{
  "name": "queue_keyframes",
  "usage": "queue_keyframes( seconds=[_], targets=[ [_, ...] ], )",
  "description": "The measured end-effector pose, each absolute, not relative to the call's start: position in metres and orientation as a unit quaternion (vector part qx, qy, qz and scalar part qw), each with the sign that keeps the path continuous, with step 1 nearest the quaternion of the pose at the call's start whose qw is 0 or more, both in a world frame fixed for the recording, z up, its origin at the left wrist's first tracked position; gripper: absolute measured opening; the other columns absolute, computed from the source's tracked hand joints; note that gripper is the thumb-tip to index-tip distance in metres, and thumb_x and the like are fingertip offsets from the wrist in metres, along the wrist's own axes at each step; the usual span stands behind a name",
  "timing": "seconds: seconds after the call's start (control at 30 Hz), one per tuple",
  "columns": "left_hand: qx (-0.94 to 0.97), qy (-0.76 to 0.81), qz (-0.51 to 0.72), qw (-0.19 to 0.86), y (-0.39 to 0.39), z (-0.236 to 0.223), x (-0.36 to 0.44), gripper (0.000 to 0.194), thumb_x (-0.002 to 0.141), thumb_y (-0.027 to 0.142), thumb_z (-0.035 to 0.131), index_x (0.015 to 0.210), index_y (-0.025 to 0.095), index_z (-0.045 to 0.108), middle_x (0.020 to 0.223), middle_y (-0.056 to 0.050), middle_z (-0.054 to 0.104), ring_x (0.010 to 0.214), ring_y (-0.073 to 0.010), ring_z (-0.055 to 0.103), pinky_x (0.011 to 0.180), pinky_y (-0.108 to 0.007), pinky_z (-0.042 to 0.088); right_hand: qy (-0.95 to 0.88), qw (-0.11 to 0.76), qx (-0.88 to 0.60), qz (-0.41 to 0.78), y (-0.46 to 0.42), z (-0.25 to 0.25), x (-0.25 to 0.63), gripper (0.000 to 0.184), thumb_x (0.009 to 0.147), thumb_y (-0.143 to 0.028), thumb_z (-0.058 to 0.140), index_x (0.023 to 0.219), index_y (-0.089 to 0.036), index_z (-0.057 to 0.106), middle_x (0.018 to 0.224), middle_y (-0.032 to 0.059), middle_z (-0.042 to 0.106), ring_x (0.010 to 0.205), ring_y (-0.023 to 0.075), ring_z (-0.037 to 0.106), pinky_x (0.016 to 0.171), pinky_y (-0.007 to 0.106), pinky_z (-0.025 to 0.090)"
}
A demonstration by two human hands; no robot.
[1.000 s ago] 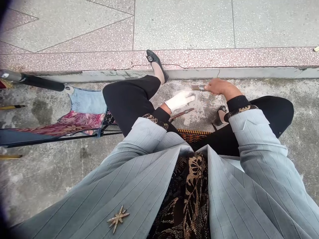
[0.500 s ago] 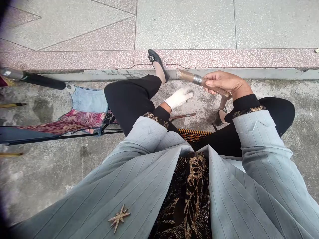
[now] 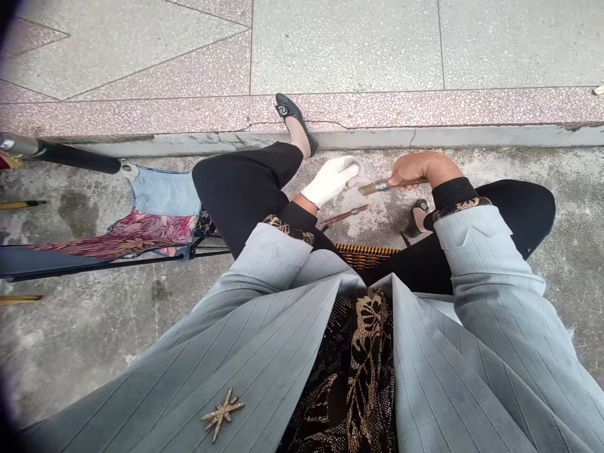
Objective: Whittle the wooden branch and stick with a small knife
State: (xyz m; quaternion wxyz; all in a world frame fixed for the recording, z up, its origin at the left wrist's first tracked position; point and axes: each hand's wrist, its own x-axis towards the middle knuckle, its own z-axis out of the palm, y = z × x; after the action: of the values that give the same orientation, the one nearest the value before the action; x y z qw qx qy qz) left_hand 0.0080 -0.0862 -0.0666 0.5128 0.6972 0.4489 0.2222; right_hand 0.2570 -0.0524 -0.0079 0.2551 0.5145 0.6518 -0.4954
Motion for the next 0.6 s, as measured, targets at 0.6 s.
queue_keyframes(
  seconds=[0.6],
  targets=[
    [0.722,0.471,0.171,0.477,-0.071,-0.095,0.016,0.017,0.097,0.015,0.052,0.084,0.017,0.064,0.081,-0.005,0.065,0.079,-0.0186,0.061,0.079,-0.03,0.048,0.644,0.061,0.365,-0.669,-0.061,0.022,0.269,0.063,0.088,-0.08,0.069,0.086,-0.018,0.061,0.074,0.0039,0.057,0.068,0.0158,0.054,0.066,0.029,0.047]
  ],
)
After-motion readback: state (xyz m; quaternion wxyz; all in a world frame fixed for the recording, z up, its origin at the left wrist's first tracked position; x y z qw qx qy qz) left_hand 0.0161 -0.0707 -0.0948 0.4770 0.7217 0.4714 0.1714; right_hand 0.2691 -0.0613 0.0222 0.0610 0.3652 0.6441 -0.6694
